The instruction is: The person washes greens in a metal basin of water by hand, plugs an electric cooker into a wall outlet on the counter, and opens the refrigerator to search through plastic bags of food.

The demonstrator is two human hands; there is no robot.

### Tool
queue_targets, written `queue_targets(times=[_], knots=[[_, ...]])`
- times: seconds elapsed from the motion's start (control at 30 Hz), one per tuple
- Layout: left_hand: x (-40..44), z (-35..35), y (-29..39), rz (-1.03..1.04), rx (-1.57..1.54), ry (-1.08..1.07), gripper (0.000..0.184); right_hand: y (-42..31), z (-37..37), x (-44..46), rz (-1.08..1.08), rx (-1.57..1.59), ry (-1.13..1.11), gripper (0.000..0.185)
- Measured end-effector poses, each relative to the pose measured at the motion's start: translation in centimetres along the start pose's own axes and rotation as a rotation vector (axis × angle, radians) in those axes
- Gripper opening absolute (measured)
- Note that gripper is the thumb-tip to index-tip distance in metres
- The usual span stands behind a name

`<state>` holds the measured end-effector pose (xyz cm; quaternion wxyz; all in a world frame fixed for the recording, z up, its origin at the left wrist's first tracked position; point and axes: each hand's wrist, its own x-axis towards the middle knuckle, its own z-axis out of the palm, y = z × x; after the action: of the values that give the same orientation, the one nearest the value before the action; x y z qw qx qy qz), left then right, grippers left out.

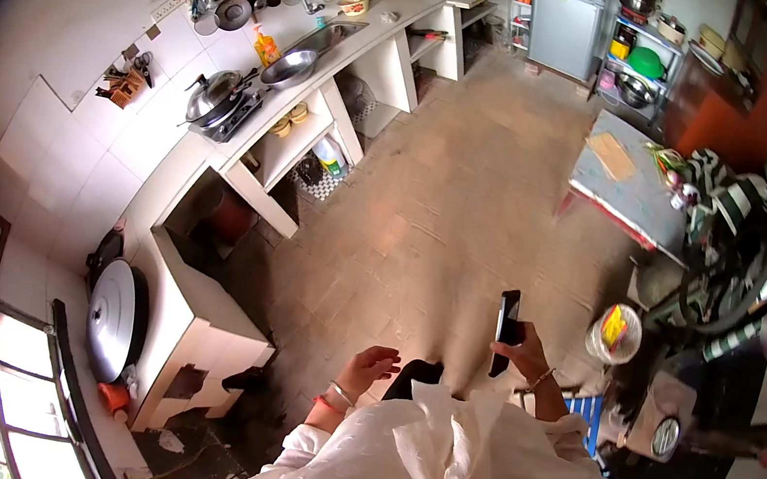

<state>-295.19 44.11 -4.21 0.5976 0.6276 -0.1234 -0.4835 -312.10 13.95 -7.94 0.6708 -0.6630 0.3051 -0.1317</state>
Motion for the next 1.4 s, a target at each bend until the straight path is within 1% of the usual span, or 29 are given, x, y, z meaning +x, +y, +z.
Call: queue_targets(times=[0.03,0.13,0.2,0.27,0.3,0.33,0.37,0.4,0.47,0.5,0.53,0.6,0.7,0.8,0.83,0.93,0.97,1.1,1.13,1.2,1.23,1.27,1.3,1.37,1.4], knots=[[3.2,-0.9,1.6,-0.011,-0.036,-0.038,0.03,-1.1,0.3,3.8,-0.006,-0.001,-0.012,0.061],[13.3,-3.6,5.5,-0.026,-0.166,-0.135,0.032,-2.3,2.2,16.3,-0.133,-0.217,0.007,0.062],[20.4,-5.9,7.6,-0.022,-0.202,-0.147,0.037,-3.4,4.1,24.5,-0.164,-0.22,-0.027,0.061],[27.1,-8.1,12.3,0.0,-0.204,-0.132,0.039,-4.7,6.6,33.0,-0.141,-0.221,-0.075,0.058],[30.3,-9.0,14.5,0.018,-0.228,-0.139,0.042,-5.7,7.8,37.4,-0.111,-0.146,-0.12,0.055],[34.1,-10.3,15.8,0.084,-0.283,-0.183,0.047,-6.7,9.1,41.2,-0.064,-0.073,-0.169,0.053],[37.2,-11.0,17.7,0.071,-0.284,-0.201,0.049,-9.5,10.5,43.9,-0.014,-0.003,-0.22,0.051],[40.5,-11.8,19.6,0.061,-0.283,-0.219,0.051,-12.6,11.1,46.5,-0.011,-0.109,-0.218,0.048],[46.0,-12.4,23.5,0.042,-0.245,-0.208,0.055,-14.6,12.8,53.1,-0.014,-0.051,-0.179,0.041],[48.7,-12.6,25.1,0.025,-0.22,-0.204,0.056,-15.8,12.8,56.5,-0.015,-0.091,-0.301,0.04],[51.7,-12.9,26.5,0.025,-0.213,-0.198,0.056,-13.6,13.3,60.9,-0.085,-0.057,-0.284,0.035],[56.8,-13.8,30.0,0.053,-0.207,-0.192,0.051,-13.0,13.9,67.7,-0.039,-0.201,-0.158,0.046],[66.3,-15.8,31.2,0.125,-0.239,-0.087,0.041,-12.8,14.8,76.6,-0.116,-0.334,0.03,0.053],[75.8,-18.0,33.5,0.155,-0.185,0.019,0.036,-15.4,14.3,86.8,0.052,-0.157,-0.265,0.057],[78.9,-18.5,34.8,0.176,-0.19,0.093,0.031,-15.9,14.9,89.9,-0.056,-0.228,-0.102,0.053],[87.8,-20.2,40.3,0.221,-0.084,0.165,0.026,-20.4,14.3,99.1,-0.093,-0.309,-0.155,0.055],[90.7,-20.5,42.4,0.232,-0.067,0.202,0.022,-21.9,14.4,102.1,-0.085,-0.381,-0.112,0.052],[99.6,-22.6,48.5,0.257,-0.076,0.36,0.018,-25.6,14.9,114.2,-0.19,-0.553,-0.152,0.056],[101.4,-23.5,49.7,0.256,-0.094,0.391,0.018,-26.1,15.1,117.1,-0.172,-0.522,-0.276,0.06],[104.1,-24.8,52.4,0.239,-0.184,0.411,0.025,-26.3,16.1,121.6,-0.394,-0.685,-0.148,0.061],[104.8,-24.9,54.4,0.225,-0.2,0.421,0.028,-27.2,15.7,123.9,-0.352,-0.597,-0.254,0.061],[106.1,-26.2,54.4,0.213,-0.276,0.43,0.029,-28.2,16.5,126.1,-0.3,-0.507,-0.356,0.061],[107.8,-27.9,54.2,0.198,-0.351,0.44,0.029,-28.9,16.7,128.4,-0.13,-0.41,-0.479,0.056],[111.1,-30.0,55.7,0.186,-0.481,0.446,0.029,-30.2,17.0,135.8,-0.034,-0.596,-0.644,0.056],[112.5,-31.0,56.3,0.188,-0.514,0.477,0.028,-28.6,17.3,138.9,-0.075,-0.458,-0.564,0.056]])
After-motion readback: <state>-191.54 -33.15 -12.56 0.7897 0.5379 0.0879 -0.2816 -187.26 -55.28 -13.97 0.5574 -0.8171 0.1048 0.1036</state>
